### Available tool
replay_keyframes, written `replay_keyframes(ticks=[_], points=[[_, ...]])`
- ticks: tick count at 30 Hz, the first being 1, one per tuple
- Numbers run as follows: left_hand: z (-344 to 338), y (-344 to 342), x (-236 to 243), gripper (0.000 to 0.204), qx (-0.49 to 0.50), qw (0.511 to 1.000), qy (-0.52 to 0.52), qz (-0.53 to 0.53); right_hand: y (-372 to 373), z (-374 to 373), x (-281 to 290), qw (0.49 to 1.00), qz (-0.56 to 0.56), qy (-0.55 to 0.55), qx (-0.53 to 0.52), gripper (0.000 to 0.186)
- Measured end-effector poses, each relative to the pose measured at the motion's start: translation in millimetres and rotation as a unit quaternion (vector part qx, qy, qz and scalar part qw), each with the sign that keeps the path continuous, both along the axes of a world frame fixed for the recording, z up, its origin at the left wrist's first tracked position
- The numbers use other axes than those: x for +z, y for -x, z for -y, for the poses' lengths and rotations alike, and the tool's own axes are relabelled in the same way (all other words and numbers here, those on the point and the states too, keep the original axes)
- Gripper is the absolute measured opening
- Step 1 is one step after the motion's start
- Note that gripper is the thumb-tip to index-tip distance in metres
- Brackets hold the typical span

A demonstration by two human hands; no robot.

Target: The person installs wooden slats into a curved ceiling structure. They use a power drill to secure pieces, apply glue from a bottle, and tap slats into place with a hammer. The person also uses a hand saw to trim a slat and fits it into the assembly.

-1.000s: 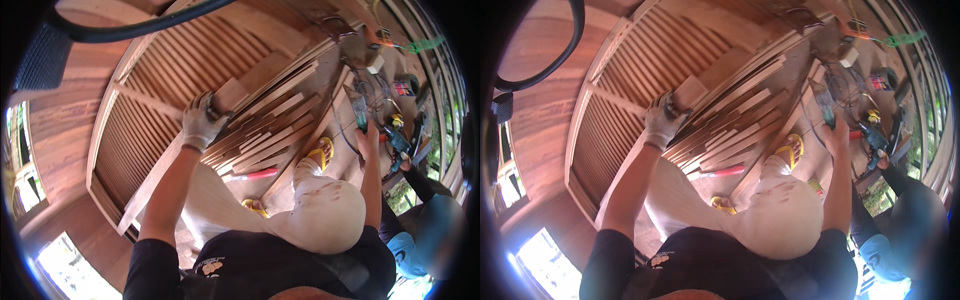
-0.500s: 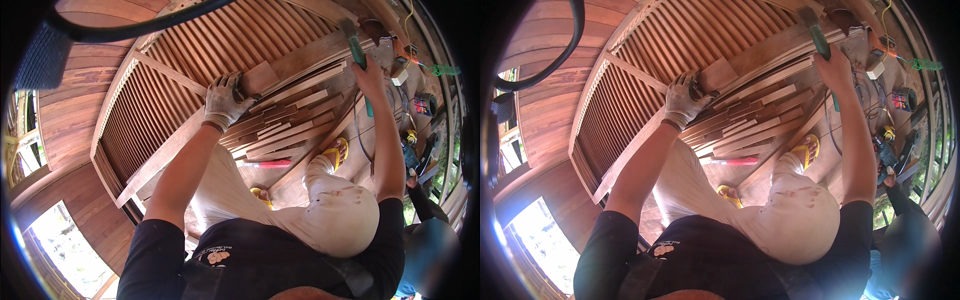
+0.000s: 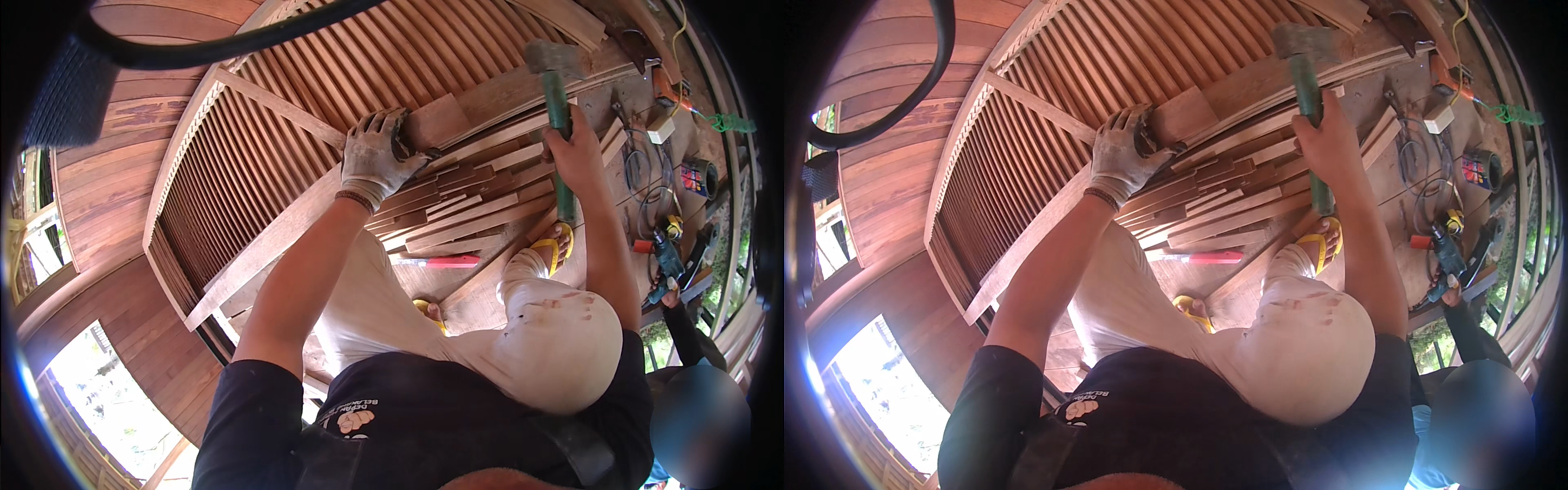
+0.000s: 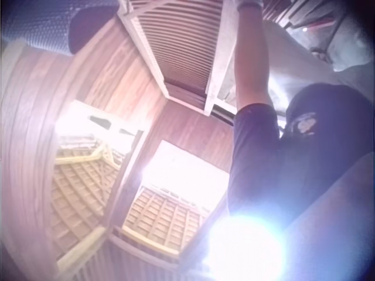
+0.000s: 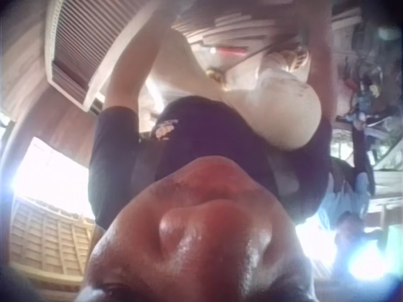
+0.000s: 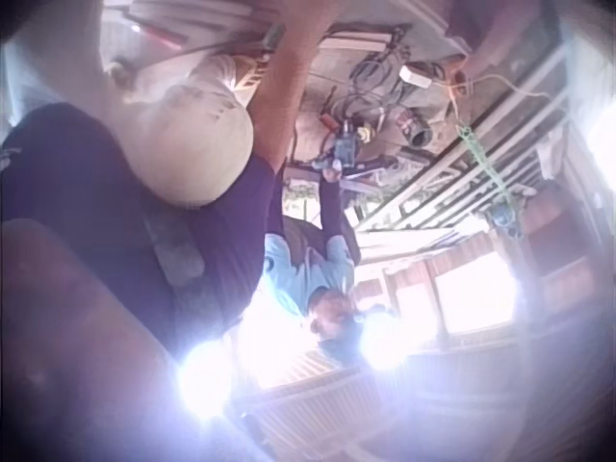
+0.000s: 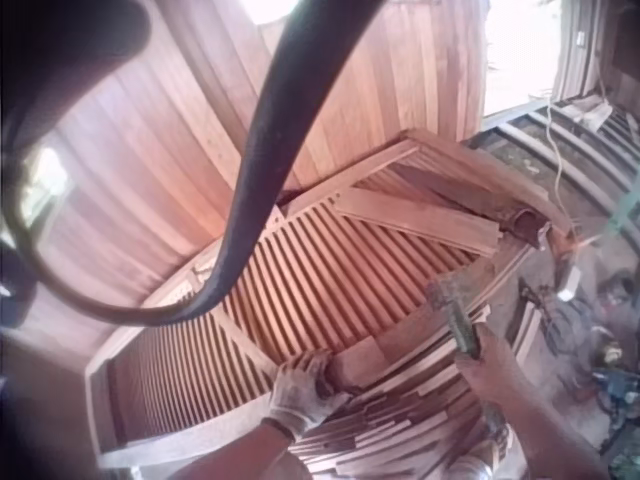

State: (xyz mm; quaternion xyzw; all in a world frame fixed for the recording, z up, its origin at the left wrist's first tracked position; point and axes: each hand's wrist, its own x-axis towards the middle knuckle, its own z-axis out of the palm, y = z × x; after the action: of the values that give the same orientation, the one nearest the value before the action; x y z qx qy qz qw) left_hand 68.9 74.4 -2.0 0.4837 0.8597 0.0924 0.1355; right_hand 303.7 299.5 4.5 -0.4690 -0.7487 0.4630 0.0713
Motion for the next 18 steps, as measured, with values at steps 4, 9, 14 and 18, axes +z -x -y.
replay_keyframes(ticks=[4,9,14,18], points=[[-2.2,-0.5,2.1,0.084,0.005,1.000,-0.007,0.016,0.9,13.5,-2.1,0.998,-0.013,-0.059,0.030,0.041],[-1.1,-0.4,-4.2,0.082,0.012,1.000,-0.019,0.012,17.6,35.9,1.2,0.982,0.016,-0.012,0.190,0.046],[0.2,0.5,-3.0,0.082,0.019,0.999,-0.021,0.017,11.9,12.5,3.0,0.999,0.016,-0.043,0.012,0.047],[-0.9,-1.0,-2.8,0.082,0.014,1.000,-0.022,0.013,2.2,39.5,-11.6,0.981,0.005,-0.149,0.121,0.047]])
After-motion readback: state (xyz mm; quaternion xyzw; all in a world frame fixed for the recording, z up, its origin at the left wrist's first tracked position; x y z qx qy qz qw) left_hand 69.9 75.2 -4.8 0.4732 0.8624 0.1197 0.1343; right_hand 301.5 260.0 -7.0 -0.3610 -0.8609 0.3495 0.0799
